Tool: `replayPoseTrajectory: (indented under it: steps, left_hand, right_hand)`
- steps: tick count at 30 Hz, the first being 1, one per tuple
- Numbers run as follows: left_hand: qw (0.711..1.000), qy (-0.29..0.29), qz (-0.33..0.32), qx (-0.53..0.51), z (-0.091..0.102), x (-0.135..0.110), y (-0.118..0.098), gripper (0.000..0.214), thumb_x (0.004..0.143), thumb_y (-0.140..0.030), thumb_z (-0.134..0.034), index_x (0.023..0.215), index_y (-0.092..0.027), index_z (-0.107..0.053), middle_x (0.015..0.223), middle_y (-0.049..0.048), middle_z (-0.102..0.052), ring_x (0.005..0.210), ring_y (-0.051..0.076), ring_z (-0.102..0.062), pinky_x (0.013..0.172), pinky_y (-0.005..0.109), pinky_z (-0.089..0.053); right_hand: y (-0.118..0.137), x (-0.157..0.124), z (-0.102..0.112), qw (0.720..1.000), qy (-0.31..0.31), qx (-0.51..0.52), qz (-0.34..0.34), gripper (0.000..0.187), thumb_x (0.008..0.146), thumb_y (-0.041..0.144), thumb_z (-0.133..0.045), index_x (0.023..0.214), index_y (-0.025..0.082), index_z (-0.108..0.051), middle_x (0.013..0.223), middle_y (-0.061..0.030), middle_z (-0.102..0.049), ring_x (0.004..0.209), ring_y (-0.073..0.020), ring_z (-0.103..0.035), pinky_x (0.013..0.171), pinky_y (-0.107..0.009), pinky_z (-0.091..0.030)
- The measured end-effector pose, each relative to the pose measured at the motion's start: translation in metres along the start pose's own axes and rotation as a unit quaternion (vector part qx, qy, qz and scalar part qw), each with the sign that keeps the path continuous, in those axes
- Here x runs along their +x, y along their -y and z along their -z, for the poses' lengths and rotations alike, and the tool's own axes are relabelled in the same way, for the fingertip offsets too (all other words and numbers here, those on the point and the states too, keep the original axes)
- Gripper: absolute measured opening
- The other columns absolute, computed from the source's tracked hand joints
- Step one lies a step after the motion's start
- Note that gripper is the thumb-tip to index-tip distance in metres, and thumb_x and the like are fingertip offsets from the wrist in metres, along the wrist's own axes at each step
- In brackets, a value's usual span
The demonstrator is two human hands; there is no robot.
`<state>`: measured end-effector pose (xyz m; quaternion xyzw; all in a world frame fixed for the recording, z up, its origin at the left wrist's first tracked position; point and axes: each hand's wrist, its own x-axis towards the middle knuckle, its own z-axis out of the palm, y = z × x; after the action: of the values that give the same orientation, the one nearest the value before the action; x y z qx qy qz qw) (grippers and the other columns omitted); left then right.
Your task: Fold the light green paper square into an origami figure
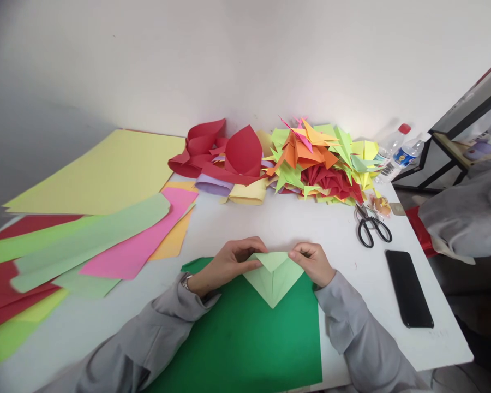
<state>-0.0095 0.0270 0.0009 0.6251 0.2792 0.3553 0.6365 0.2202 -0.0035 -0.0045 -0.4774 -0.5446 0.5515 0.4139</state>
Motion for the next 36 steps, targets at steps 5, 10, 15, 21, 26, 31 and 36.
replayPoseTrajectory:
  steps: [5, 10, 15, 21, 26, 31, 36]
  left_hand:
    - [0.998, -0.033, 0.045, 0.016, -0.001, 0.000, -0.005, 0.028, 0.081, -0.043, -0.065, 0.082, -0.014, -0.066, 0.080, 0.0028, -0.057, 0.073, 0.015, -0.050, 0.065, 0.026, -0.039]
    - [0.996, -0.033, 0.064, 0.048, -0.002, 0.002, -0.010, 0.033, 0.083, -0.046, -0.058, 0.071, -0.016, -0.059, 0.072, -0.0001, -0.052, 0.069, 0.014, -0.046, 0.065, 0.025, -0.037]
    - [0.995, -0.029, 0.067, 0.074, -0.003, 0.003, -0.008, 0.036, 0.086, -0.046, -0.054, 0.065, -0.016, -0.052, 0.065, -0.0028, -0.044, 0.064, 0.012, -0.040, 0.062, 0.025, -0.034]
    - [0.996, -0.046, 0.024, 0.073, -0.009, -0.001, 0.006, 0.039, 0.090, -0.043, -0.050, 0.120, -0.019, -0.048, 0.076, -0.0024, -0.050, 0.067, 0.013, -0.046, 0.063, 0.024, -0.039]
    - [0.988, -0.018, -0.002, 0.155, -0.012, -0.004, 0.006, 0.047, 0.081, -0.041, -0.064, 0.119, -0.019, -0.049, 0.113, 0.0081, -0.058, 0.101, 0.022, -0.055, 0.089, 0.034, -0.045]
    - [0.974, -0.031, 0.009, 0.224, -0.017, -0.006, 0.005, 0.066, 0.071, -0.038, -0.073, 0.126, -0.019, -0.043, 0.120, 0.0099, -0.057, 0.109, 0.028, -0.056, 0.094, 0.039, -0.046]
    - [0.972, -0.018, 0.000, 0.235, -0.018, -0.007, 0.002, 0.052, 0.075, -0.025, -0.061, 0.124, -0.019, -0.043, 0.116, 0.0079, -0.058, 0.104, 0.024, -0.058, 0.090, 0.035, -0.047]
  right_hand:
    - [0.003, -0.001, -0.001, 0.999, 0.038, 0.002, 0.001, 0.038, 0.068, 0.053, -0.076, 0.073, 0.018, -0.062, 0.066, 0.0015, -0.058, 0.058, -0.0112, -0.049, 0.057, -0.025, -0.041]
    - [0.003, -0.001, -0.001, 0.998, 0.055, -0.042, 0.011, 0.041, 0.081, 0.054, -0.062, 0.066, 0.017, -0.059, 0.060, 0.0024, -0.050, 0.053, -0.0094, -0.041, 0.051, -0.024, -0.036]
    - [0.002, -0.001, 0.001, 0.993, 0.072, -0.078, 0.042, 0.043, 0.085, 0.055, -0.058, 0.064, 0.017, -0.057, 0.061, 0.0019, -0.049, 0.055, -0.0102, -0.041, 0.053, -0.025, -0.035]
    - [0.005, -0.001, 0.000, 0.993, 0.077, -0.073, 0.045, 0.044, 0.084, 0.056, -0.058, 0.065, 0.017, -0.058, 0.061, 0.0015, -0.049, 0.056, -0.0109, -0.042, 0.054, -0.025, -0.036]
    - [0.003, -0.002, -0.001, 0.996, 0.052, -0.076, 0.022, 0.044, 0.083, 0.057, -0.058, 0.064, 0.018, -0.058, 0.060, 0.0019, -0.049, 0.055, -0.0110, -0.041, 0.052, -0.025, -0.035]
    - [0.000, -0.002, -0.001, 0.996, 0.043, -0.076, 0.031, 0.041, 0.084, 0.055, -0.059, 0.066, 0.017, -0.059, 0.060, 0.0017, -0.050, 0.056, -0.0110, -0.043, 0.054, -0.025, -0.037]
    - [-0.001, -0.003, 0.000, 0.996, 0.061, -0.020, 0.061, 0.033, 0.081, 0.048, -0.067, 0.098, 0.020, -0.063, 0.078, -0.0015, -0.060, 0.069, -0.0143, -0.054, 0.065, -0.028, -0.045]
